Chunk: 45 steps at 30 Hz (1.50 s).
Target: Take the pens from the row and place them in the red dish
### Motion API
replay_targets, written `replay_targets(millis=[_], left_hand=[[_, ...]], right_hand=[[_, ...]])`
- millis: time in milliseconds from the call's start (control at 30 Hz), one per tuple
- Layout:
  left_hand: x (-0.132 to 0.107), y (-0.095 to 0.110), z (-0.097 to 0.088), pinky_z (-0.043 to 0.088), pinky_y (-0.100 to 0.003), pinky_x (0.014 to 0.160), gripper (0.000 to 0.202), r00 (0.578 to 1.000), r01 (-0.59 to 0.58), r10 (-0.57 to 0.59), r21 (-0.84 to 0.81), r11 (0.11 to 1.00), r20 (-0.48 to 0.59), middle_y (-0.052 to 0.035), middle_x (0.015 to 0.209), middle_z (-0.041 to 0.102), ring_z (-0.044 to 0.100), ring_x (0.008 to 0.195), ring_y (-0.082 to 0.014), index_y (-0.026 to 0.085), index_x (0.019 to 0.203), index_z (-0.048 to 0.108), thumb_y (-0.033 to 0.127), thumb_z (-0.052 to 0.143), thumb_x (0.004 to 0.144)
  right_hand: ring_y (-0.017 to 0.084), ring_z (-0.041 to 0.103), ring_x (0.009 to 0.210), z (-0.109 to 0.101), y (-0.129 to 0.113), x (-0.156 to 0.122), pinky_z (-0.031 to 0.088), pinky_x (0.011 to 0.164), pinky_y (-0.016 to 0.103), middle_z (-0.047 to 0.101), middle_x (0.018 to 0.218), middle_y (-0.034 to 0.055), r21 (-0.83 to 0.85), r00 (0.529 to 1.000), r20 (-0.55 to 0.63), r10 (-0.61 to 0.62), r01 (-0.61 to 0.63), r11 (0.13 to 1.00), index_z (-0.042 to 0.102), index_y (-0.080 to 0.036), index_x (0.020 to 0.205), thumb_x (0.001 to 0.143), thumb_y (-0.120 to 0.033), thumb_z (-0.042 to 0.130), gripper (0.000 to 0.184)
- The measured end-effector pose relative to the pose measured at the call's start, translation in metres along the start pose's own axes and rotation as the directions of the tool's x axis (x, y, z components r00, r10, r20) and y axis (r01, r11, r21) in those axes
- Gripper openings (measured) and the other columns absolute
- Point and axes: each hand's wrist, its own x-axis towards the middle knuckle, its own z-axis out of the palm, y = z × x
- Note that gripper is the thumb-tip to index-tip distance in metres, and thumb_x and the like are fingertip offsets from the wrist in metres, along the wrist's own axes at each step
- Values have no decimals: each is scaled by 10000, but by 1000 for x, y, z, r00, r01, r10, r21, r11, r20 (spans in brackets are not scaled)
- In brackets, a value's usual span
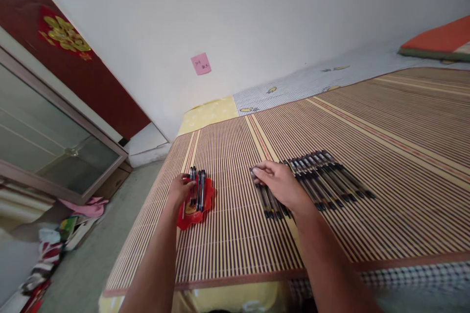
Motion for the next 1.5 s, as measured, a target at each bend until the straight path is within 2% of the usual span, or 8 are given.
replay_targets(millis=[133, 367, 533, 900, 1167, 1300, 1400, 1500], left_hand=[[0, -3, 3, 540, -274, 615, 329, 1000, -31, 31, -34, 999, 2, -52, 794, 755, 713, 661, -194, 147, 1087, 613, 188, 678, 767], [7, -2, 2, 497, -252, 610, 393, 988, -100, 106, 58, 993, -110, -70, 869, 737, 692, 712, -189, 140, 1167, 604, 236, 664, 791], [10, -3, 5, 471, -255, 606, 298, 990, -89, 104, 145, 985, -98, -76, 839, 741, 682, 695, -192, 149, 1075, 665, 217, 659, 785], [5, -9, 3, 497, -284, 676, 362, 989, -48, 78, 221, 974, -129, -137, 949, 760, 714, 818, -237, 112, 1124, 665, 338, 630, 844], [4, -15, 7, 501, -300, 730, 388, 983, -44, 87, 247, 968, -162, -117, 927, 758, 711, 853, -241, 121, 1165, 633, 278, 661, 812], [5, -17, 9, 502, -301, 726, 419, 977, -35, 86, 255, 966, -195, -115, 932, 751, 706, 843, -235, 118, 1187, 603, 304, 658, 816], [1, -16, 8, 494, -308, 731, 389, 966, -31, 101, 284, 958, -236, -121, 955, 739, 695, 861, -242, 119, 1132, 609, 336, 658, 812], [-8, -15, 6, 475, -324, 721, 258, 960, -38, 127, 334, 942, -248, -110, 888, 724, 681, 845, -263, 149, 946, 646, 356, 668, 792]], right_hand=[[188, 695, 824, 1, 5, 1, 555, 793, 338, 685, 887, 63, 0, 1000, -4, -16, 16, 1000, 680, -189, 927, 876, -400, 601, 231], [187, 694, 814, 4, 6, 3, 559, 790, 339, 689, 873, 63, -1, 999, -3, -35, 35, 999, 681, -189, 910, 869, -410, 605, 237], [186, 693, 806, 5, 6, 4, 561, 785, 342, 688, 873, 66, -6, 1000, -11, -29, 29, 1000, 683, -189, 912, 864, -413, 611, 240], [183, 688, 815, 5, 13, 5, 553, 803, 353, 687, 897, 63, 13, 1000, 3, -27, 27, 1000, 678, -197, 940, 868, -423, 615, 246], [171, 678, 767, 9, 9, 4, 558, 771, 334, 668, 832, 46, 54, 1000, -14, -25, 26, 998, 666, -181, 896, 839, -383, 624, 214], [170, 676, 775, 8, 11, 5, 557, 773, 334, 672, 847, 52, 50, 999, -5, -32, 32, 998, 666, -179, 896, 850, -388, 618, 219], [176, 680, 782, 7, 13, 5, 557, 782, 348, 679, 861, 61, 41, 999, -2, -35, 35, 999, 668, -177, 918, 859, -393, 616, 230], [181, 683, 790, 6, 12, 5, 557, 796, 359, 683, 864, 63, 34, 999, 0, -39, 39, 999, 670, -181, 915, 865, -392, 614, 224]])
